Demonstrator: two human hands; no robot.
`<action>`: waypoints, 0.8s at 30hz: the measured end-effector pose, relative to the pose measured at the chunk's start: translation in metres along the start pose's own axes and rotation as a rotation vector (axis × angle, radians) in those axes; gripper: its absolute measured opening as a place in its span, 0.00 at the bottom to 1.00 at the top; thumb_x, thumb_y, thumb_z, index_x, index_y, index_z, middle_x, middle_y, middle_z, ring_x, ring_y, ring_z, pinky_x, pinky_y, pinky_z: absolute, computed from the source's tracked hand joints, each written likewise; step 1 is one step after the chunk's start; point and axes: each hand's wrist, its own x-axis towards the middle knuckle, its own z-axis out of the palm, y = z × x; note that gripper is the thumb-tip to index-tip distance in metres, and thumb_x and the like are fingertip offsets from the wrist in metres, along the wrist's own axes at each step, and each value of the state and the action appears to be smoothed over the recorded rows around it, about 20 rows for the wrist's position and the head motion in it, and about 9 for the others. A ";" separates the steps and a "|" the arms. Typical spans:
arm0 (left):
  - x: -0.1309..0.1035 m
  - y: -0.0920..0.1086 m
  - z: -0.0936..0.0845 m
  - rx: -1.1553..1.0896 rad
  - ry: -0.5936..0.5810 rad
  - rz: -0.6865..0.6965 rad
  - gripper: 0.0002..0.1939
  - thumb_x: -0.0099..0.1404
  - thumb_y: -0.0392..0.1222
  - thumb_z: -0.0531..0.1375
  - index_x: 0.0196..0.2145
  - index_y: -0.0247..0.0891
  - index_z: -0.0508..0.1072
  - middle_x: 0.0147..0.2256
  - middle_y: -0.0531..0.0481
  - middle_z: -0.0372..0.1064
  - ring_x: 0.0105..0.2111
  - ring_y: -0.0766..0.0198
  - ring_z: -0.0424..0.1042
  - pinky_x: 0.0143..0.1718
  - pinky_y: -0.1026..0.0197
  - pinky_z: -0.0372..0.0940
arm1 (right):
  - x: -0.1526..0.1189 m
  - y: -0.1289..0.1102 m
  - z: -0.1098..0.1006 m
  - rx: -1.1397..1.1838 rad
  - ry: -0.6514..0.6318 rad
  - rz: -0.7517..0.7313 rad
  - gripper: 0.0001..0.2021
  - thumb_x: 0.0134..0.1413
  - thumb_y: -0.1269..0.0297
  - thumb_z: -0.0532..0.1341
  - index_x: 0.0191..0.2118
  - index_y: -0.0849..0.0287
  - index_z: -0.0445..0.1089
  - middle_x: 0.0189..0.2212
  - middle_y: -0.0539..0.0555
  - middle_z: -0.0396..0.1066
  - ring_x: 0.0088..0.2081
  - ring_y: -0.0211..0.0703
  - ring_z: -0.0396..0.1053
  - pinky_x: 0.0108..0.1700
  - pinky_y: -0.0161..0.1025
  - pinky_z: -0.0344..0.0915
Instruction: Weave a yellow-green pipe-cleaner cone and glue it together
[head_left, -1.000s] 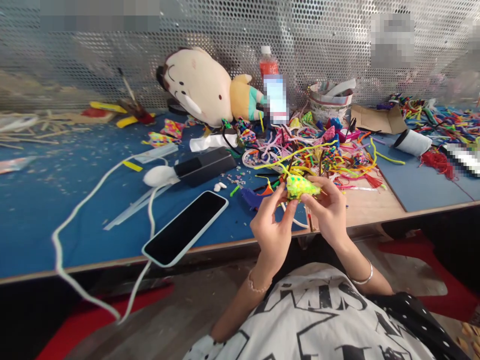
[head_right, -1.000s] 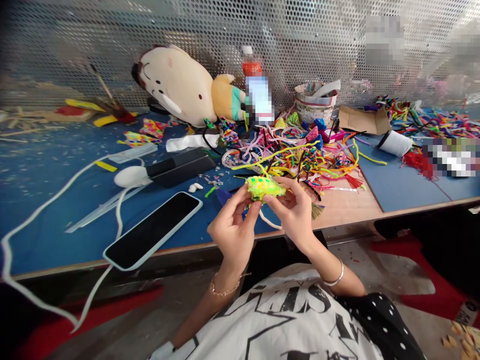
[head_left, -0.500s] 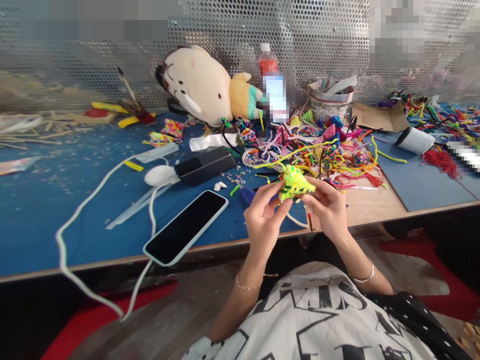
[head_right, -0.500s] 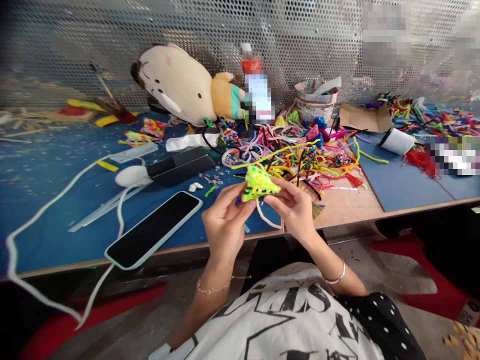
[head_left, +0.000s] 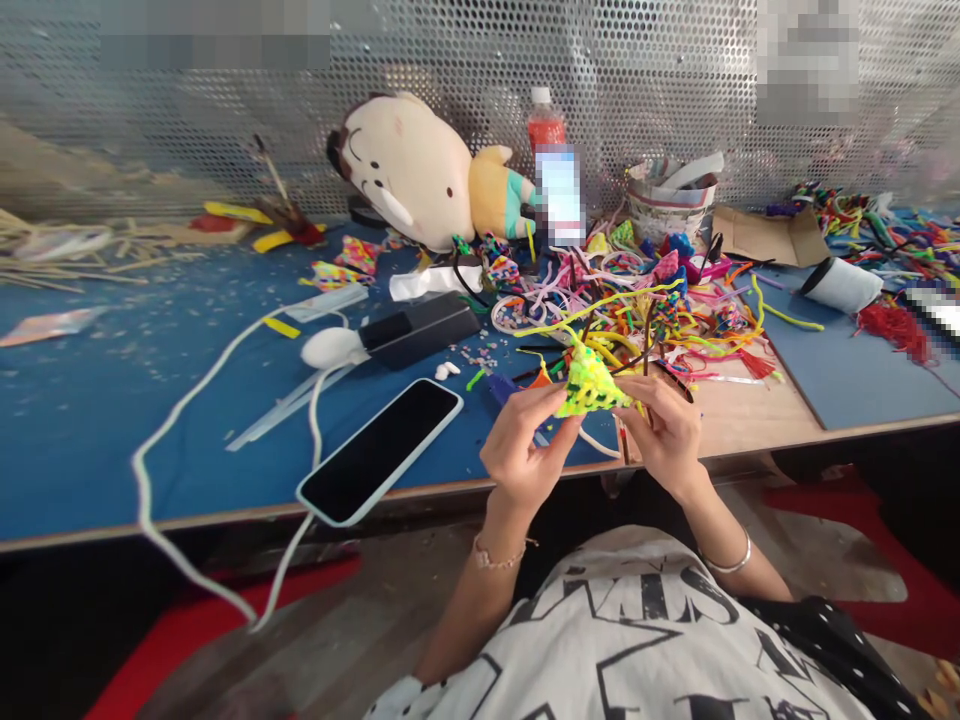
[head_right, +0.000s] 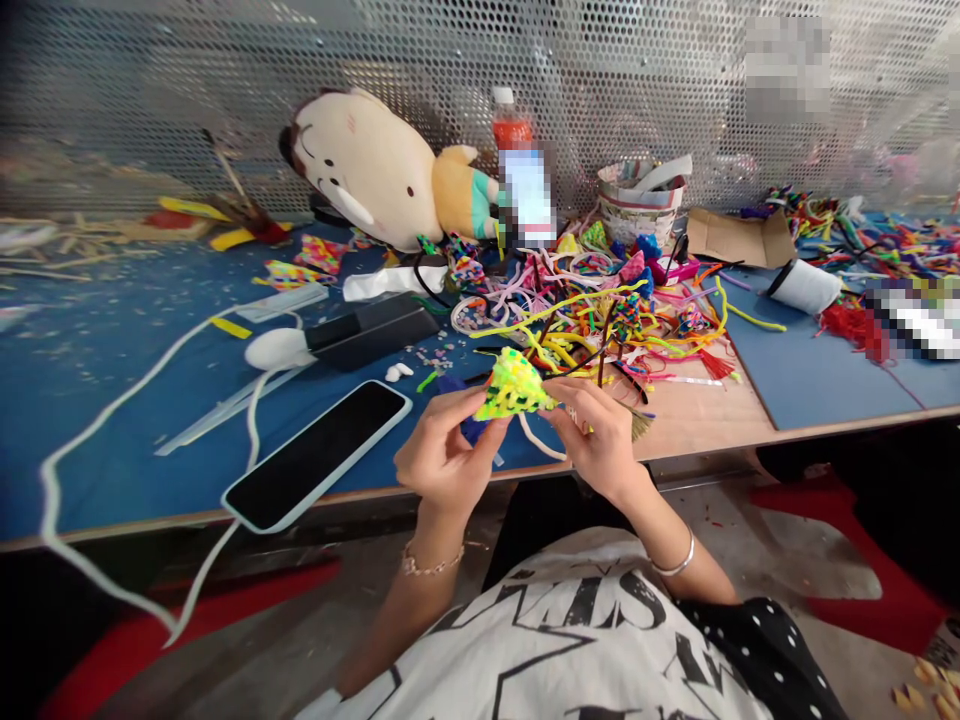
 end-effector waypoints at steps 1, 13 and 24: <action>0.001 0.000 -0.001 0.022 0.001 0.049 0.20 0.56 0.28 0.65 0.47 0.40 0.72 0.38 0.47 0.77 0.37 0.62 0.77 0.37 0.62 0.73 | -0.001 0.000 0.000 -0.005 -0.002 -0.013 0.12 0.55 0.75 0.61 0.43 0.54 0.74 0.37 0.55 0.78 0.39 0.42 0.76 0.41 0.37 0.72; -0.006 0.008 -0.001 -0.118 -0.078 -0.067 0.11 0.59 0.34 0.64 0.41 0.38 0.72 0.36 0.47 0.75 0.38 0.61 0.75 0.39 0.60 0.72 | 0.003 0.005 0.003 0.461 0.011 0.226 0.12 0.58 0.67 0.61 0.47 0.48 0.74 0.45 0.51 0.77 0.50 0.41 0.73 0.53 0.40 0.69; -0.007 0.017 0.007 -0.273 0.018 -0.308 0.08 0.59 0.36 0.64 0.36 0.38 0.69 0.30 0.52 0.72 0.32 0.66 0.76 0.33 0.67 0.70 | 0.010 0.003 -0.002 0.480 -0.079 0.267 0.11 0.61 0.64 0.59 0.48 0.51 0.72 0.47 0.53 0.76 0.50 0.42 0.73 0.50 0.42 0.71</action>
